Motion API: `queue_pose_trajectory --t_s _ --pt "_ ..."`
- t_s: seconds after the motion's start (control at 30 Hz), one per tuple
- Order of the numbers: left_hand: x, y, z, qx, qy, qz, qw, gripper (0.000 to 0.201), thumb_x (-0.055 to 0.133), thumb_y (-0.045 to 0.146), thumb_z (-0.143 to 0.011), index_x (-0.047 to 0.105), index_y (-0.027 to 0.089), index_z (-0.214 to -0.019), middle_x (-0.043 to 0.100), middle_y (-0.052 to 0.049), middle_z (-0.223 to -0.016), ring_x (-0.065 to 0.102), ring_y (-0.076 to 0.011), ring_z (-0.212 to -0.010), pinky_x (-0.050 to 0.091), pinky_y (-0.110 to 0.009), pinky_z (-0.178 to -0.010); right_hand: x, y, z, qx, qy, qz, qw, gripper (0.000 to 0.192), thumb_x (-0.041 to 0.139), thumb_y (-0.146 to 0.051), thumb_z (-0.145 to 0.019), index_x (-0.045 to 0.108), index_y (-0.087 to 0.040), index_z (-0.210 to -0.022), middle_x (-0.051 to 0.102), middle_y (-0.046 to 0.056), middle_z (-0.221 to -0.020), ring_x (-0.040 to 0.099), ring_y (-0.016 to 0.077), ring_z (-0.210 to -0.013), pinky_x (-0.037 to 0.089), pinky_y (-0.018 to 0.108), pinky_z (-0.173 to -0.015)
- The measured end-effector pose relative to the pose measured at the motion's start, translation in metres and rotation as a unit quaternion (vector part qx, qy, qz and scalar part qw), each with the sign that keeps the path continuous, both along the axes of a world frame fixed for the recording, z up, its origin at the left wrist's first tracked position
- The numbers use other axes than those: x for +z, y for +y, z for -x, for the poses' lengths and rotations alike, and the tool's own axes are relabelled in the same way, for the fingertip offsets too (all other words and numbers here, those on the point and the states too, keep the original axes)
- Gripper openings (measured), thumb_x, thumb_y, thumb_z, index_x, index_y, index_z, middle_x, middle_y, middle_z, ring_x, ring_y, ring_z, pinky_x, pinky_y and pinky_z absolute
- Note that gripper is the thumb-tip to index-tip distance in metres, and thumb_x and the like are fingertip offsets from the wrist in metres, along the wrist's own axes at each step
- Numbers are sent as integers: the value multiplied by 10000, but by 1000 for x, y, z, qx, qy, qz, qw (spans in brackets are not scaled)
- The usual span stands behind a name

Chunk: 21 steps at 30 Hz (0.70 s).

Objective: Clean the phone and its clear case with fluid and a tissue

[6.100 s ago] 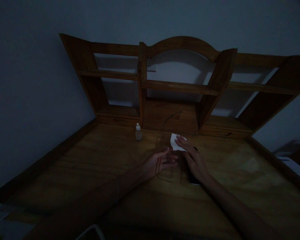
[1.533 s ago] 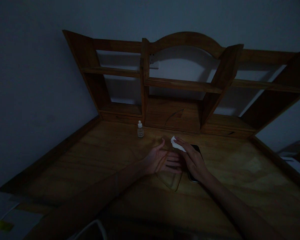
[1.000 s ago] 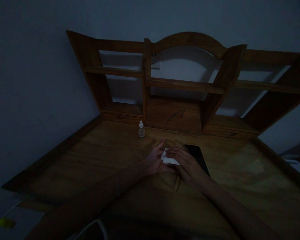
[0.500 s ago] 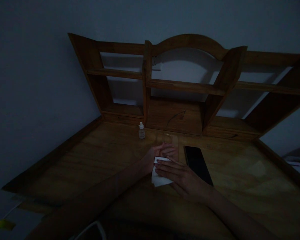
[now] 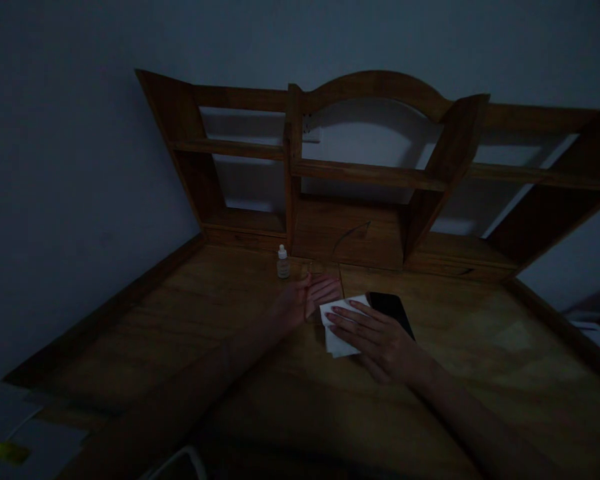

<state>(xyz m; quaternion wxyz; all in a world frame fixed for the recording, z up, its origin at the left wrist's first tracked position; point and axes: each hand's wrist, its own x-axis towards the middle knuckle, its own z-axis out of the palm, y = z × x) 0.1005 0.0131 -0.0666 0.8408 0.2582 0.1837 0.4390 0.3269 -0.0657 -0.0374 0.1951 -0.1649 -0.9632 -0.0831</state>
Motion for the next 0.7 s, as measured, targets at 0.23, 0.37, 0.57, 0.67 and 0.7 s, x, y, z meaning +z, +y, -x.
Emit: queue_pose_trajectory --t_s 0.23,0.37,0.57,0.67,0.7 --pt "2 -4 -3 -31 0 21 999 371 352 319 -996 651 118 -1086 624 -148 -1312 503 -251 -1326 329 -382 -1163 -3 -3 6 16 30 4 999 569 449 -109 -893 394 -64 -1458 427 150 -1515 316 242 -1451 362 489 -1165" --pt "7 -10 -5 -44 17 51 998 390 334 327 -1007 639 113 -1124 623 -142 -1316 544 -232 -1285 380 -344 -1121 -2 -9 13 10 25 19 999 525 436 -101 -894 443 -65 -1418 428 146 -1516 304 228 -1457 371 478 -1159" --pt "16 -12 -4 -44 45 36 997 364 397 288 -998 573 47 -1206 578 -198 -1353 577 -242 -1242 411 -349 -1084 0 -11 11 16 16 35 999 539 435 -148 -916 414 -93 -1452 423 137 -1520 316 240 -1452 376 481 -1153" --pt "15 -10 -4 -45 50 24 997 376 391 302 -1002 587 46 -1196 596 -194 -1328 585 -236 -1227 416 -334 -1069 -1 -8 3 11 57 20 998 537 404 -155 -942 387 -124 -1478 477 129 -1486 386 238 -1417 411 479 -1128" --pt "15 -10 -5 -55 50 19 997 376 395 302 -1001 595 47 -1189 614 -192 -1302 602 -231 -1201 421 -330 -1059 -1 -6 0 3 78 13 997 544 400 -151 -943 376 -130 -1486 498 126 -1472 407 238 -1405 419 478 -1123"
